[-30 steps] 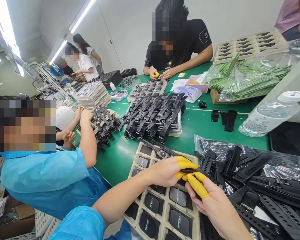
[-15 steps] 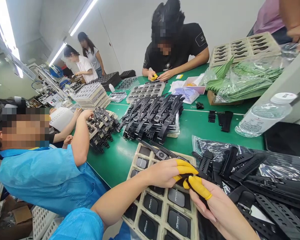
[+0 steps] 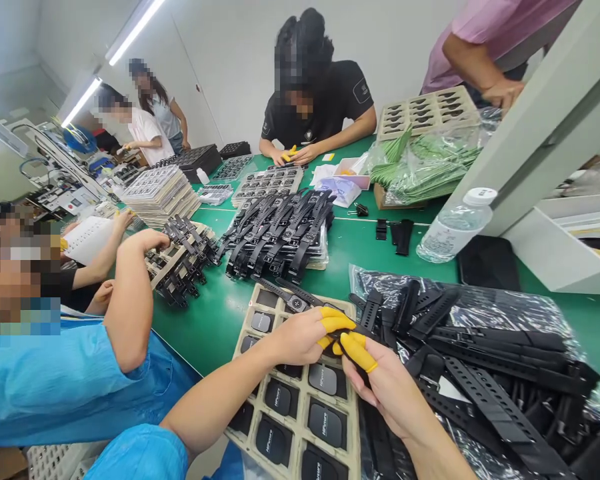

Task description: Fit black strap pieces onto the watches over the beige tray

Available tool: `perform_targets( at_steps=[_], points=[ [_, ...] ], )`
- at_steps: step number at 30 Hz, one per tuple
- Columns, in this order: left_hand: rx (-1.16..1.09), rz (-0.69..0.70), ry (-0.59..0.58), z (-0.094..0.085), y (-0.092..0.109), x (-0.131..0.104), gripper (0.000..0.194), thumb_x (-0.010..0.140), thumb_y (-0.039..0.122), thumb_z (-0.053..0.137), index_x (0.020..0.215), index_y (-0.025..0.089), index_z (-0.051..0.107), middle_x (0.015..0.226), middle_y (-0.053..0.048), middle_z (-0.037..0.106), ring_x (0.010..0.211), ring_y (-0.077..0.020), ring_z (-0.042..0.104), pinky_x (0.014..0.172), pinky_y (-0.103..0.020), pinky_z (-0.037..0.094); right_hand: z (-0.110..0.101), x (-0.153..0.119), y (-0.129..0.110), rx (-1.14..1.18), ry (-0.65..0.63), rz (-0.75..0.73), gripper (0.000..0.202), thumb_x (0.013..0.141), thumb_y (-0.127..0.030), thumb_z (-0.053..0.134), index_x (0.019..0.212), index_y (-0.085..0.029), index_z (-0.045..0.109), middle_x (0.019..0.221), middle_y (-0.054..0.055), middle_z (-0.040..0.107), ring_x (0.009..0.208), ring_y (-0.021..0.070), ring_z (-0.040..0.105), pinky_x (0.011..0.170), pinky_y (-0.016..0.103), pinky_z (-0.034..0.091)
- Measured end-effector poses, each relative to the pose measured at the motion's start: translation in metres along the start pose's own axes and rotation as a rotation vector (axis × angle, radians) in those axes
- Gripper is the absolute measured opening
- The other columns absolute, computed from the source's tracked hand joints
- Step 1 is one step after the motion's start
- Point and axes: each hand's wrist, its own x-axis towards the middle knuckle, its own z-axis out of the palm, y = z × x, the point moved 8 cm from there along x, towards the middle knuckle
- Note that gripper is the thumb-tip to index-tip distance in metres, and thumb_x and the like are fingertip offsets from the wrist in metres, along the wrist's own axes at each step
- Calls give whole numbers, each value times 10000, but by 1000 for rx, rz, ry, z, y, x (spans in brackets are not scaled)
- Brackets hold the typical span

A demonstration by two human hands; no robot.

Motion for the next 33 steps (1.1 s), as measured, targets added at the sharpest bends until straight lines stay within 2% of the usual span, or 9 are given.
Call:
perform_targets(
  at_steps=[5, 13, 18, 22, 29, 33],
  points=[
    [0, 16, 25, -2, 3, -1, 517, 935, 69, 440, 1440, 108, 544, 1401, -184, 626, 1379, -270, 558, 1179, -432, 488, 2, 0, -2, 80, -31, -14, 569, 804, -743, 735, 721, -205, 570, 444, -71, 437, 376, 46, 221, 381, 196, 158],
    [-44, 123, 46, -12, 14, -5, 469, 1017, 230, 416, 1457, 82, 484, 1296, -198, 587, 1249, -287, 565, 1105, -456, 527, 2, 1, -11, 102, -21, 8, 584, 774, -765, 737, 763, -208, 561, 413, -90, 433, 324, 28, 196, 345, 180, 133],
    [165, 35, -39, -8, 14, -3, 312, 953, 224, 496, 1210, 103, 625, 1163, -174, 620, 1154, -310, 568, 1024, -469, 557, 6, 1, -8, 64, -49, 70, 557, 779, -739, 724, 783, -208, 558, 410, -88, 455, 315, 30, 204, 338, 174, 115],
    [303, -2, -116, -5, 18, -3, 217, 940, 245, 549, 1081, 115, 651, 1122, -171, 629, 1090, -314, 579, 944, -452, 578, 7, 0, -6, 54, -60, 94, 483, 807, -663, 718, 786, -210, 551, 413, -92, 453, 318, 29, 199, 343, 170, 100],
    [370, -9, -147, -5, 19, -6, 215, 944, 273, 573, 1033, 100, 663, 1085, -179, 641, 1078, -329, 590, 900, -447, 586, 8, 1, -2, 63, -67, 109, 490, 794, -666, 731, 791, -213, 546, 416, -92, 455, 310, 28, 213, 335, 171, 99],
    [218, 2, -95, -7, 16, -4, 218, 967, 208, 505, 1112, 125, 646, 1120, -147, 652, 1098, -281, 604, 976, -414, 567, 7, 0, -4, 71, -82, 96, 511, 823, -697, 708, 811, -210, 554, 426, -85, 476, 315, 30, 221, 334, 170, 114]
  ],
)
